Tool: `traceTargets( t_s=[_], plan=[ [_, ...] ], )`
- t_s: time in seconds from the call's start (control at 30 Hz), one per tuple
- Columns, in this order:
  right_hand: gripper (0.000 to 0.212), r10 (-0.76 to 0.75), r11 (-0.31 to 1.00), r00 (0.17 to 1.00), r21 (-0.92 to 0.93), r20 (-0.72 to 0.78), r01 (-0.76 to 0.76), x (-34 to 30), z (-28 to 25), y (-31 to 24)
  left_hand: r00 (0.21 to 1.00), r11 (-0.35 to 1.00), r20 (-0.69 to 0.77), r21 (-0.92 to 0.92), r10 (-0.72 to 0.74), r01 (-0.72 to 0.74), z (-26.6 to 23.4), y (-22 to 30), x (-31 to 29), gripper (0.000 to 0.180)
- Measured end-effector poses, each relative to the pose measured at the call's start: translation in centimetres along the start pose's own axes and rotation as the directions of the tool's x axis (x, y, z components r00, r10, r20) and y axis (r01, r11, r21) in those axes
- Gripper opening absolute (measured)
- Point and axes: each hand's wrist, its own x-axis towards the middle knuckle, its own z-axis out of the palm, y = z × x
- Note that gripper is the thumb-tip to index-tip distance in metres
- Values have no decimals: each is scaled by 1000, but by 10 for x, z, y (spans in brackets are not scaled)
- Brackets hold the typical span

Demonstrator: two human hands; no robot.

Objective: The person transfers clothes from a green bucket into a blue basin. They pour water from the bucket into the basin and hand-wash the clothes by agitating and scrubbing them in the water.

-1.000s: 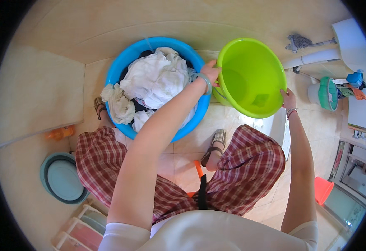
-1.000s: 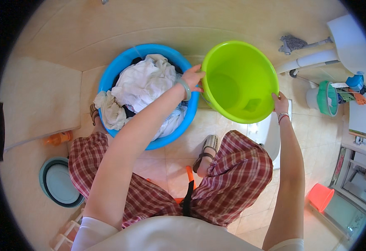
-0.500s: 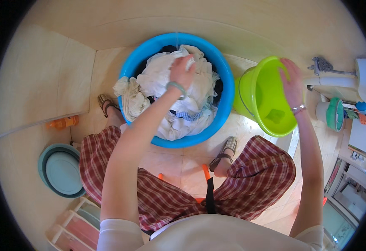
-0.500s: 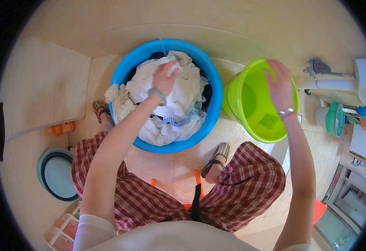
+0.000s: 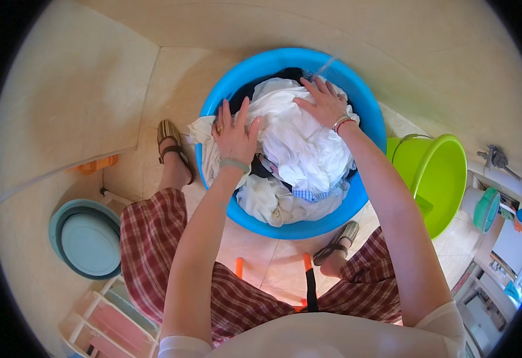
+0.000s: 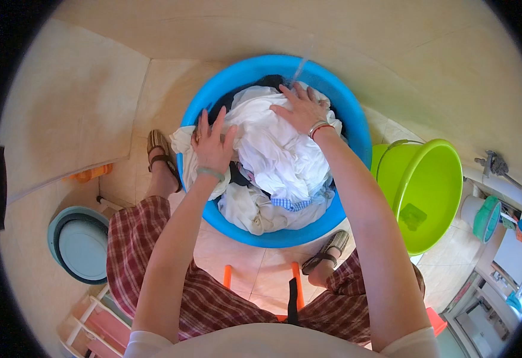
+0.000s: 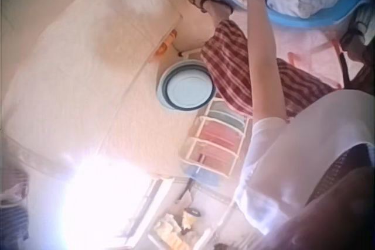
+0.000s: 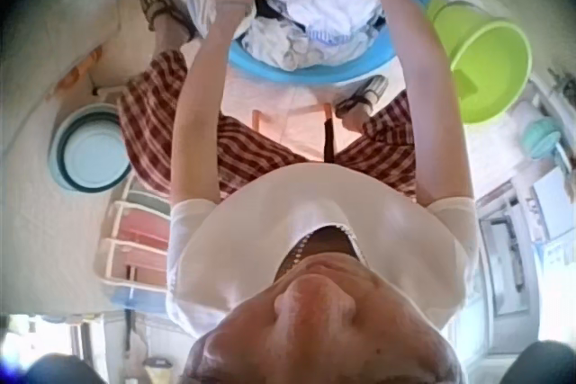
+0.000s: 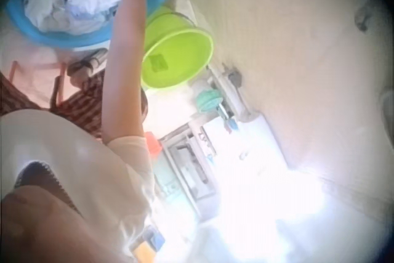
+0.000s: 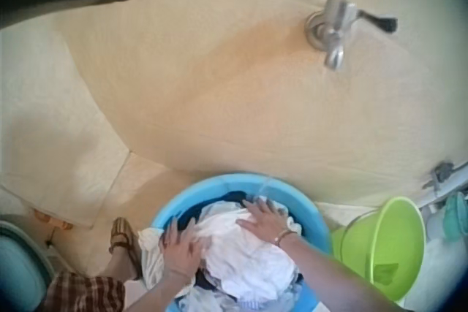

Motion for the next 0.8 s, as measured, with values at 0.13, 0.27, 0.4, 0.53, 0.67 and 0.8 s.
traceTargets(
  t_s=[0.13,0.27,0.4,0.53,0.67,0.8],
  plan=[
    [71,22,991,996,126,84,-33,2,14,12,938,951,287,-180,-195,252,9,6,-4,55],
    [69,35,981,993,184,114,-55,-13,10,11,870,944,444,-136,-214,302,21,-3,-1,58],
    [57,-38,980,991,190,-127,62,-40,12,9,873,869,454,-344,-177,355,32,-17,1,54],
    [37,-133,956,961,224,-243,189,-83,-12,-14,881,722,426,-541,-206,431,28,-21,1,51],
    [26,-233,925,919,218,-317,310,-129,-15,-28,916,569,344,-720,-204,397,0,5,-10,47],
    [24,-256,928,935,207,-247,309,-170,-14,-43,977,679,194,-705,-91,204,-41,56,-19,41]
  ],
)
